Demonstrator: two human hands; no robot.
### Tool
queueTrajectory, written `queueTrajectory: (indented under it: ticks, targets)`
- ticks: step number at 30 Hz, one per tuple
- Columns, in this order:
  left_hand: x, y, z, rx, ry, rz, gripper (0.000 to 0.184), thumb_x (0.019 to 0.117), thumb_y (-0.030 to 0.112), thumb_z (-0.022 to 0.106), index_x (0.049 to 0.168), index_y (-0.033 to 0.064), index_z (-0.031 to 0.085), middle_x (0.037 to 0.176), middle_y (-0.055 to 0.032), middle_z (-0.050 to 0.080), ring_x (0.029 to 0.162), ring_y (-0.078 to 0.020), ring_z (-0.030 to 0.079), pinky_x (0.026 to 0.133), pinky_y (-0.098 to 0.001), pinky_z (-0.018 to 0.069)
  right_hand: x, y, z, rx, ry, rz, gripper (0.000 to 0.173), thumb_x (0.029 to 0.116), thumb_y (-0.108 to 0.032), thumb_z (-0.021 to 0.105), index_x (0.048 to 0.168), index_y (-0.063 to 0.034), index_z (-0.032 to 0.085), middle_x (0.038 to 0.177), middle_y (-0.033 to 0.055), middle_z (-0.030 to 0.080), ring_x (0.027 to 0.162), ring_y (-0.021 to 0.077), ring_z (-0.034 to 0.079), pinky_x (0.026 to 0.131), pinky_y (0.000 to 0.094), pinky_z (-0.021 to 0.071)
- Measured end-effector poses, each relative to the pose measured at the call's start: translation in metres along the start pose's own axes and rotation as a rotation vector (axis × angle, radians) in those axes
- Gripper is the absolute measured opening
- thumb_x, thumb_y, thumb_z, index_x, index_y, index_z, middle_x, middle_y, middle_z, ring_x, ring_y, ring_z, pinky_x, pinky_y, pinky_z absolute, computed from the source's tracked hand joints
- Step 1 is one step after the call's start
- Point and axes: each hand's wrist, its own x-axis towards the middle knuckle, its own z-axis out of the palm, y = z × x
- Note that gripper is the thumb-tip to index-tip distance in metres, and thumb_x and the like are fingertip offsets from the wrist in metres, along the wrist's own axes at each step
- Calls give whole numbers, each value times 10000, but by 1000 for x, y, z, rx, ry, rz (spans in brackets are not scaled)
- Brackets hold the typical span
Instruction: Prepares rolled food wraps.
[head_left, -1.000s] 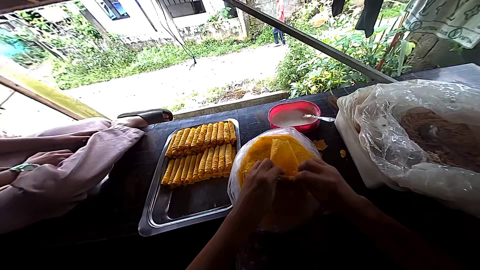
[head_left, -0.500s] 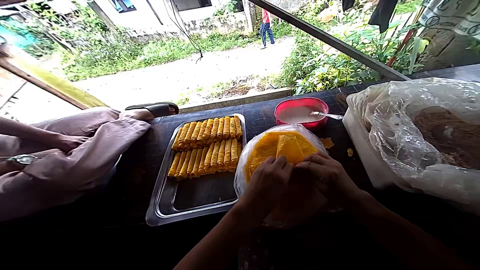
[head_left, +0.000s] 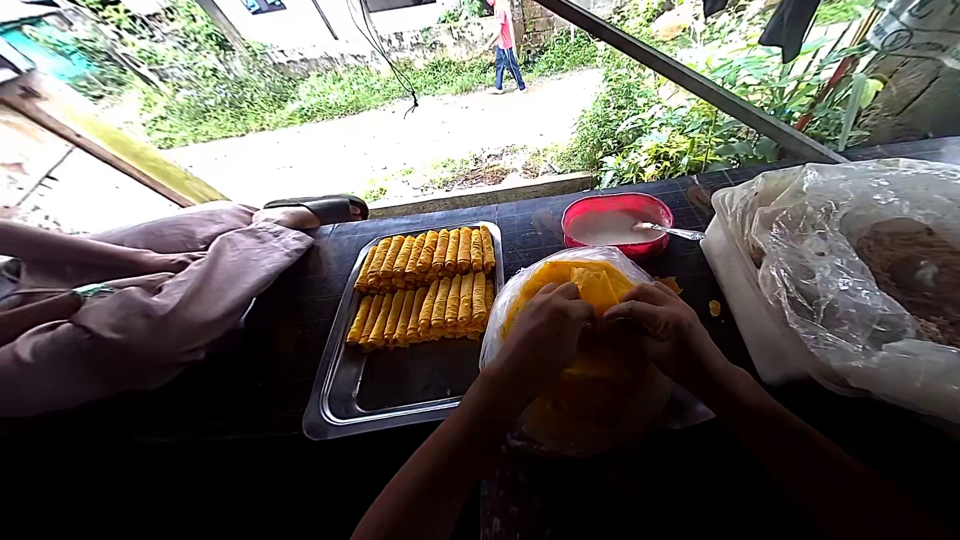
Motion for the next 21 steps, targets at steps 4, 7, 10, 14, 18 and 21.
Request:
queueTrajectory:
  ticks: [4, 7, 10, 14, 18, 21]
  targets:
    - [-10, 22, 18, 240, 230, 94, 172, 902, -64, 584, 880, 18, 733, 832, -112, 684, 790, -269, 683, 705, -357, 570, -14, -25, 12, -281, 124, -98, 205, 959, -69, 563, 977, -73, 768, 964, 96, 746, 938, 273, 713, 843, 383, 581]
    - [-16, 26, 24, 336, 269, 86, 201, 910, -56, 578, 927, 26, 761, 879, -106, 709, 805, -257, 692, 700, -340, 571, -19, -32, 15, -337, 149, -88, 226, 970, -108, 558, 1021, -67, 774, 984, 110, 743, 973, 280, 710, 869, 369, 577]
    - [-15, 22, 24, 334, 262, 78, 221, 906, -62, 582, 982, 26, 769, 918, -113, 720, 841, -267, 707, 731, -341, 586, -16, -31, 16, -333, 141, -54, 246, 995, -149, 556, 1048, -65, 781, 1002, 109, 744, 969, 272, 707, 866, 341, 572]
    - [-10, 17, 23, 310, 244, 65, 198, 906, -51, 587, 956, 18, 765, 896, -117, 719, 827, -269, 708, 727, -340, 586, -9, -27, 15, -309, 106, -28, 243, 988, -162, 568, 1051, -68, 783, 1010, 97, 743, 953, 268, 700, 858, 344, 566]
    - [-11, 21, 20, 342, 213, 90, 176, 905, -46, 586, 923, 8, 753, 848, -119, 700, 780, -266, 694, 702, -343, 576, -7, -25, 10, -264, 70, -50, 232, 969, -145, 570, 1014, -77, 787, 998, 88, 743, 941, 257, 697, 853, 337, 564]
    - [-25, 38, 16, 373, 207, 77, 163, 892, -53, 581, 862, 3, 730, 793, -111, 673, 743, -261, 675, 652, -337, 556, -13, -32, 1, -238, 20, -97, 236, 980, -176, 560, 975, -102, 784, 975, 63, 742, 950, 232, 699, 863, 313, 563]
